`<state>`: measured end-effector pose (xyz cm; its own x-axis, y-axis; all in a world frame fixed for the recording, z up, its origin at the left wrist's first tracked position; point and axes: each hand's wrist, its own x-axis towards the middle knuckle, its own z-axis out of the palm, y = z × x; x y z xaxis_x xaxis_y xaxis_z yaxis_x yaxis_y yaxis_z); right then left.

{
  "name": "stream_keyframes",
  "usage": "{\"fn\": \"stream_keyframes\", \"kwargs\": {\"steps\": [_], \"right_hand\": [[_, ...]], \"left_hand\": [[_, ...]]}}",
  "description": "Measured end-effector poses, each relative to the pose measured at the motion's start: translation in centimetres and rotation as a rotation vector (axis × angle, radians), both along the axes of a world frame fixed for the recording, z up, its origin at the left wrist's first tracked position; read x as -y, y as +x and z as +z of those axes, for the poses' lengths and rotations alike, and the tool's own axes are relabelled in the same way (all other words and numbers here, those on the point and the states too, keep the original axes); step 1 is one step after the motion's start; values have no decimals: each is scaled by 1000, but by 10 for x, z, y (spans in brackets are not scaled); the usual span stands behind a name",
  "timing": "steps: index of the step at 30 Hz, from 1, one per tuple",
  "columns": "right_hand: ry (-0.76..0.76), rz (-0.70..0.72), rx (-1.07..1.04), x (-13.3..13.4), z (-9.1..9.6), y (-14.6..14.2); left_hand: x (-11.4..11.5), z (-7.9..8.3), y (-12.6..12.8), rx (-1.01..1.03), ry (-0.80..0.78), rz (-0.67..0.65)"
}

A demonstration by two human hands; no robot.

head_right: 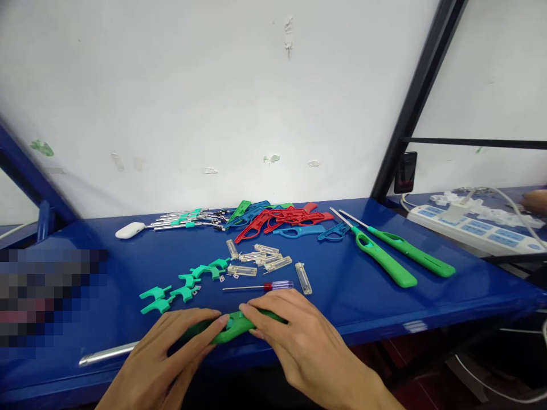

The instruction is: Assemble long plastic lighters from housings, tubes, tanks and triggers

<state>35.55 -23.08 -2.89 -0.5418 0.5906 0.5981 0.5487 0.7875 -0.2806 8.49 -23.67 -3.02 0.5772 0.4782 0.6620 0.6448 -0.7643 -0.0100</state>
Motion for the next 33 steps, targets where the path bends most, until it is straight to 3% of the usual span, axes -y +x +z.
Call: {"fn": "stream_keyframes", "kwargs": {"steps": [4, 10, 15, 19, 23, 28, 31, 33], "right_hand": [[-17, -51, 12, 0, 6, 6], [-8, -330, -5, -23, 34, 34], [-209, -516, 193, -33, 45, 49], [-301, -504, 311, -34, 37, 48], [-325, -487, 292, -37, 35, 54], [-396, -404, -40, -31, 52, 76], [-351, -331, -199, -25, 62, 81], [-291, -361, -220, -25, 65, 80]], "left_hand": [[1, 2, -2, 8, -14, -7], [3, 7, -7, 15, 7, 18], [5, 7, -2, -18, 83, 63], [2, 5, 9, -140, 176, 76], [-1, 4, 15, -143, 150, 65], [2, 2, 11, -91, 103, 76], [3, 0, 7, -74, 49, 90], [2, -2, 6, -64, 31, 90]]}}
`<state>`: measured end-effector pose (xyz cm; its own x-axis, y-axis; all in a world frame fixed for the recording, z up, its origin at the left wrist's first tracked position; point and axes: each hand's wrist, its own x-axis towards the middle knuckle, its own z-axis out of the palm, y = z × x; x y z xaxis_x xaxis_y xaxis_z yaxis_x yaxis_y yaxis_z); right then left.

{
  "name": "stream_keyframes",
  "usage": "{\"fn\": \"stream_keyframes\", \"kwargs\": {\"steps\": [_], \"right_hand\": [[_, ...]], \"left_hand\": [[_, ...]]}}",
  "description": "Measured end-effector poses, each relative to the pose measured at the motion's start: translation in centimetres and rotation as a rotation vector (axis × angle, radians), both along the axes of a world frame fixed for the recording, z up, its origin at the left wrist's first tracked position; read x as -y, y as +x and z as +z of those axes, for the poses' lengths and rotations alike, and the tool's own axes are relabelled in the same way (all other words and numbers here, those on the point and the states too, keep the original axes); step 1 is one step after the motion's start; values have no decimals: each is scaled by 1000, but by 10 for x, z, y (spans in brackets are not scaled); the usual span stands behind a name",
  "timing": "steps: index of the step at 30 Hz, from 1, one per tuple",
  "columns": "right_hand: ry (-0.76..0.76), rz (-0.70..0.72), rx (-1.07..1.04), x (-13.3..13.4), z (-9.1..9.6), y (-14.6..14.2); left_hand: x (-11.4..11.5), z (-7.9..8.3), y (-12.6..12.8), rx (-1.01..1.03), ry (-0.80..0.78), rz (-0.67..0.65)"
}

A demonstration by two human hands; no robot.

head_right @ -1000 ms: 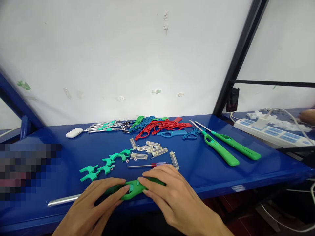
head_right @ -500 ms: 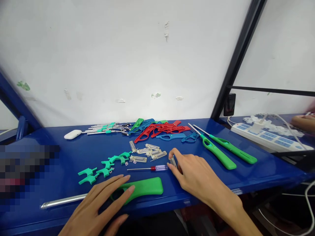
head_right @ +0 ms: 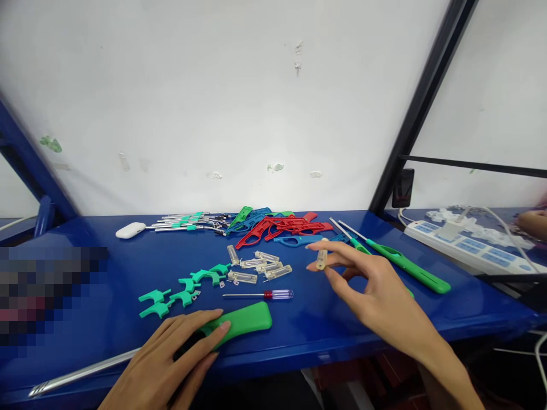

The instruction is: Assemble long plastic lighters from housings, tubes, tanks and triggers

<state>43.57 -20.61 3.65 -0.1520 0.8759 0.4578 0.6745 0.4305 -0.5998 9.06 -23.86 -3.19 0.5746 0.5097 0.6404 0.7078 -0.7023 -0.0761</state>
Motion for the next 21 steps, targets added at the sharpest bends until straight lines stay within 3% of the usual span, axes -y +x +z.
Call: {"fn": "stream_keyframes", "kwargs": {"steps": [8, 13, 17, 21], "right_hand": [[12, -86, 449, -31, -22, 2], [15, -82, 510, -38, -35, 11], [27, -66, 509, -30, -26, -1], [35, 142, 477, -25, -8, -35]], "left_hand": [[-1, 0, -2, 0, 8, -5], [-1, -2, -3, -6, -35, -3], [-1, -2, -3, -10, -19, 10], [-1, -2, -4, -11, -20, 5]]}}
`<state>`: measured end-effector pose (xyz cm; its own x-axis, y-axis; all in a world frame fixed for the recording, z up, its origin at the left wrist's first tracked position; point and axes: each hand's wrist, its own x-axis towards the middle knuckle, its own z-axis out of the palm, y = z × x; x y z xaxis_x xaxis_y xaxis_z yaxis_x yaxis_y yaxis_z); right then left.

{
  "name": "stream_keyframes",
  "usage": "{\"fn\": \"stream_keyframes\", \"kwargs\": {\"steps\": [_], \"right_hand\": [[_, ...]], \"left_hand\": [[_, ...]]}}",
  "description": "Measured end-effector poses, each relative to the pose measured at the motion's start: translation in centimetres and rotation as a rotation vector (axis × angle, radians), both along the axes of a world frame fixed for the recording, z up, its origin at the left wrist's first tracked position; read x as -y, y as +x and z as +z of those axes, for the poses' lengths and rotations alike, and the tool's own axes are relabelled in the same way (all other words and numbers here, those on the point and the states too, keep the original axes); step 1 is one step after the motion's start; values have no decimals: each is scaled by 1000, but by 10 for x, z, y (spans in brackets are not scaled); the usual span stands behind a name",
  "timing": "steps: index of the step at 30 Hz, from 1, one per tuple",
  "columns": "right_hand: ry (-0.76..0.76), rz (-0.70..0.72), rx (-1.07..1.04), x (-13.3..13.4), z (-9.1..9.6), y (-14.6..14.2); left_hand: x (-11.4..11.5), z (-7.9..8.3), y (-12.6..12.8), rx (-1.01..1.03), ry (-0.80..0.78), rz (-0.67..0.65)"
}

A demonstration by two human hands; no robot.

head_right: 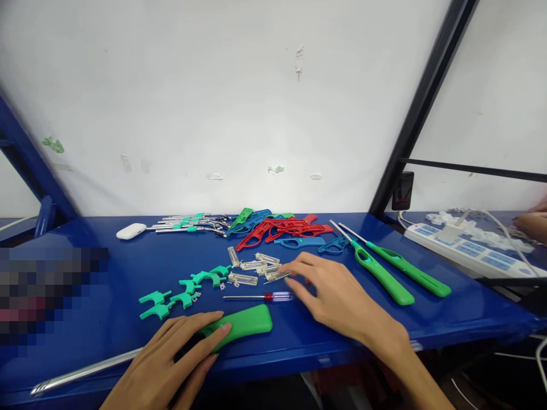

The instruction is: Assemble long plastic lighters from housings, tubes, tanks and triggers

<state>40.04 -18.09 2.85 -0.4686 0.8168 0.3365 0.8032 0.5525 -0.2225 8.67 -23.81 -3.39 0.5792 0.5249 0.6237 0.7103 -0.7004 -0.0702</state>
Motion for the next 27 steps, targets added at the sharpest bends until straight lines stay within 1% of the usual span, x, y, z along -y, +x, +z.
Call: {"fn": "stream_keyframes", "kwargs": {"steps": [2, 4, 8, 11, 14, 21, 24, 27], "right_hand": [[1, 104, 78, -5, 7, -22], [15, 177, 173, -14, 12, -45], [32, 275, 269, -35, 16, -82], [30, 311, 334, -42, 15, -98], [38, 297, 362, -43, 12, -102], [38, 264, 337, -46, 4, -97], [35, 255, 319, -49, 4, -96], [27, 256, 305, -52, 4, -95]], "left_hand": [[0, 0, 0, 12, 9, -7], [0, 0, 1, 23, 18, -18], [-2, 2, 3, 33, 36, -23], [-2, 2, 4, 43, 26, -23], [-1, 1, 4, 64, 23, -23], [1, 2, 0, 47, 41, -2], [-2, -2, -7, 69, 52, 7], [-5, -6, -12, 74, 25, 36]]}}
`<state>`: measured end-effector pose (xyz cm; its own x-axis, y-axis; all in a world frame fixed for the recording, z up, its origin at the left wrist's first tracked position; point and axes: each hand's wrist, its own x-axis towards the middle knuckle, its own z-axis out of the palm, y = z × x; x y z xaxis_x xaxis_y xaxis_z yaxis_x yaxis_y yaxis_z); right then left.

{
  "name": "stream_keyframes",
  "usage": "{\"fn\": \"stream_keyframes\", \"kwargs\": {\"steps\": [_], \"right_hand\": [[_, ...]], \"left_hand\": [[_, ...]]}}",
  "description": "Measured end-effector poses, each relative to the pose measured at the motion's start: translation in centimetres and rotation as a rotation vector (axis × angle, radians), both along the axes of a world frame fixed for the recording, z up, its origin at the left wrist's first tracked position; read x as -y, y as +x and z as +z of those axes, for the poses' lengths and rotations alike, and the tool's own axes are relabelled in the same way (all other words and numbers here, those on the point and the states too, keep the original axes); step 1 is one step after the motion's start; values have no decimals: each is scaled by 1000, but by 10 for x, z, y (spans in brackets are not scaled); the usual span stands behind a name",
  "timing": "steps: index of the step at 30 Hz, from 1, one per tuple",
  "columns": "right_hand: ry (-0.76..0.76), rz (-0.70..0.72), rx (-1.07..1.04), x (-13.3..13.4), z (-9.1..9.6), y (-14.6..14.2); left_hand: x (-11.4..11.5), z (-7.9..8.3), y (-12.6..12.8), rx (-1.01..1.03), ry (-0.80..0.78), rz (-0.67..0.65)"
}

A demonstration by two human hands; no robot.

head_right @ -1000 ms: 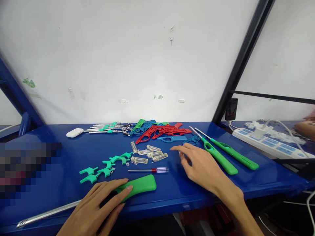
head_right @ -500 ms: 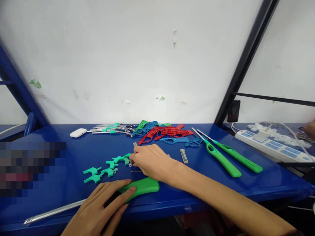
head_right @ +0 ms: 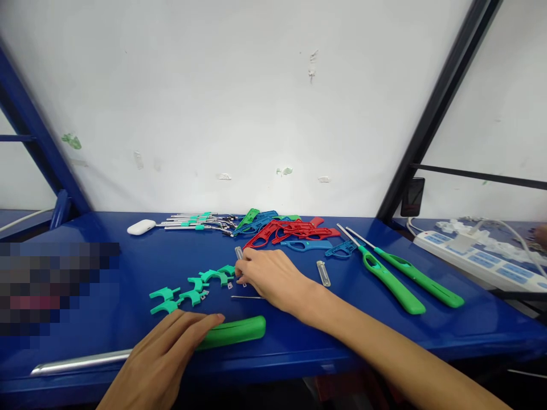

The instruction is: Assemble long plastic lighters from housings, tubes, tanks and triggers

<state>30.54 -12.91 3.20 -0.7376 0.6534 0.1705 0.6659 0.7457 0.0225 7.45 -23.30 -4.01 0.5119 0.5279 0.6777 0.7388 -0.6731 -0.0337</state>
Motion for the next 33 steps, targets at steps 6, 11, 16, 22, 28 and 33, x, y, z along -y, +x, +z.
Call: {"fn": "stream_keyframes", "kwargs": {"steps": [6, 11, 16, 22, 28, 33], "right_hand": [[-3, 10, -34, -7, -6, 1], [-8, 13, -44, -12, -6, 8], [-17, 16, -55, -10, 1, 15], [-12, 9, -55, -8, 0, 16], [2, 51, -58, -11, -6, 15], [7, 104, -66, -15, -11, 10]], "left_hand": [[0, 4, 7, 43, 70, 23], [4, 7, 11, 36, 53, 69], [4, 6, 6, 24, 23, 76], [5, 6, 5, 22, 19, 68], [5, 8, 6, 19, 21, 51], [2, 9, 7, 24, 26, 42]]}}
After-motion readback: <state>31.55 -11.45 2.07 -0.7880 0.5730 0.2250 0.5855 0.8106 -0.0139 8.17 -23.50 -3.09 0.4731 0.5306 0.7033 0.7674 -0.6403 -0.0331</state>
